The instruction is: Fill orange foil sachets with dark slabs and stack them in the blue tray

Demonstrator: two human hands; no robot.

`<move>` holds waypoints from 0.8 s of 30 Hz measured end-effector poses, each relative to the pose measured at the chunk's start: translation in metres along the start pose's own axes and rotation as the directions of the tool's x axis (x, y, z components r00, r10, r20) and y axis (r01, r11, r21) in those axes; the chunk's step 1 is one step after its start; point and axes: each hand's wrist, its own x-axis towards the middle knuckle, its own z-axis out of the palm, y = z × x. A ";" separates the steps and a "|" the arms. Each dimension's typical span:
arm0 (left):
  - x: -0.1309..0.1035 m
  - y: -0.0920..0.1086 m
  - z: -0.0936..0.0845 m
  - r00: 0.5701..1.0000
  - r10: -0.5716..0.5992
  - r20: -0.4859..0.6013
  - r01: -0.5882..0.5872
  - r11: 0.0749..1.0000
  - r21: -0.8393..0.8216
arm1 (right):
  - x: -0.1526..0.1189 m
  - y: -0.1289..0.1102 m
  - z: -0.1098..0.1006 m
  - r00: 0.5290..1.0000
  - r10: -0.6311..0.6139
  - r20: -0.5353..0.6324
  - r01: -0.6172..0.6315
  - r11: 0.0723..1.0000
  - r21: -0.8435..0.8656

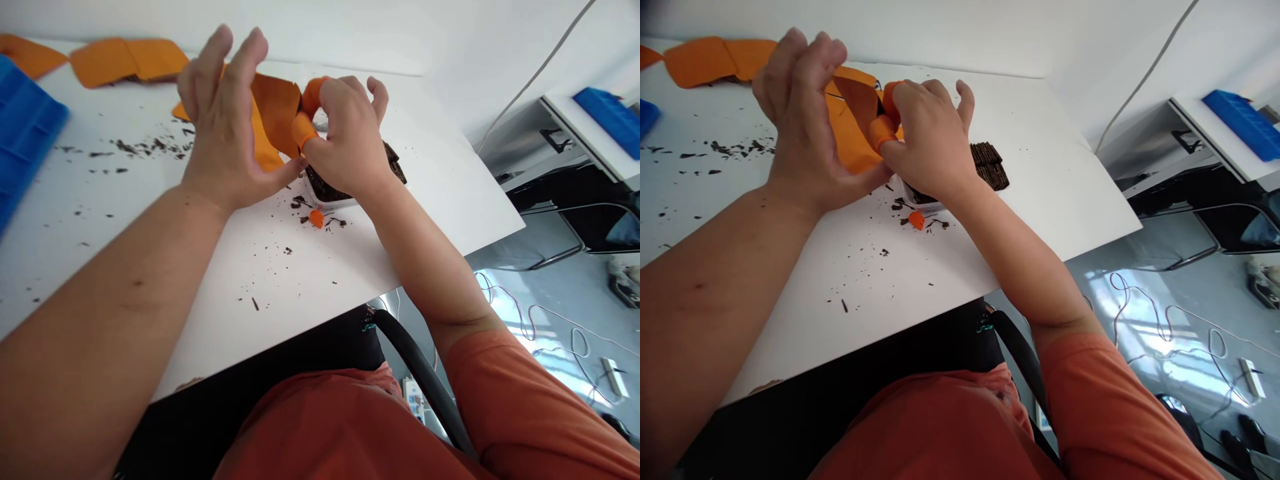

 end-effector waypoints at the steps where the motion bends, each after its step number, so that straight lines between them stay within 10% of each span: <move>1: 0.000 -0.004 -0.001 0.998 0.066 0.018 -0.067 0.997 0.035 | 0.001 0.001 0.001 0.999 -0.019 -0.038 0.021 0.999 0.038; 7: 0.004 -0.036 0.004 0.927 0.366 -0.083 -0.348 0.920 0.179 | 0.003 0.010 0.009 0.987 -0.095 -0.132 0.123 0.967 0.225; 18: 0.002 -0.018 0.007 0.926 0.365 -0.098 -0.341 0.918 0.200 | 0.000 0.006 0.002 0.990 -0.137 -0.043 0.143 0.973 0.181; 24: 0.005 -0.016 0.011 0.853 0.458 -0.248 -0.384 0.875 0.297 | 0.003 0.011 0.001 0.987 -0.121 -0.105 0.127 0.991 0.049</move>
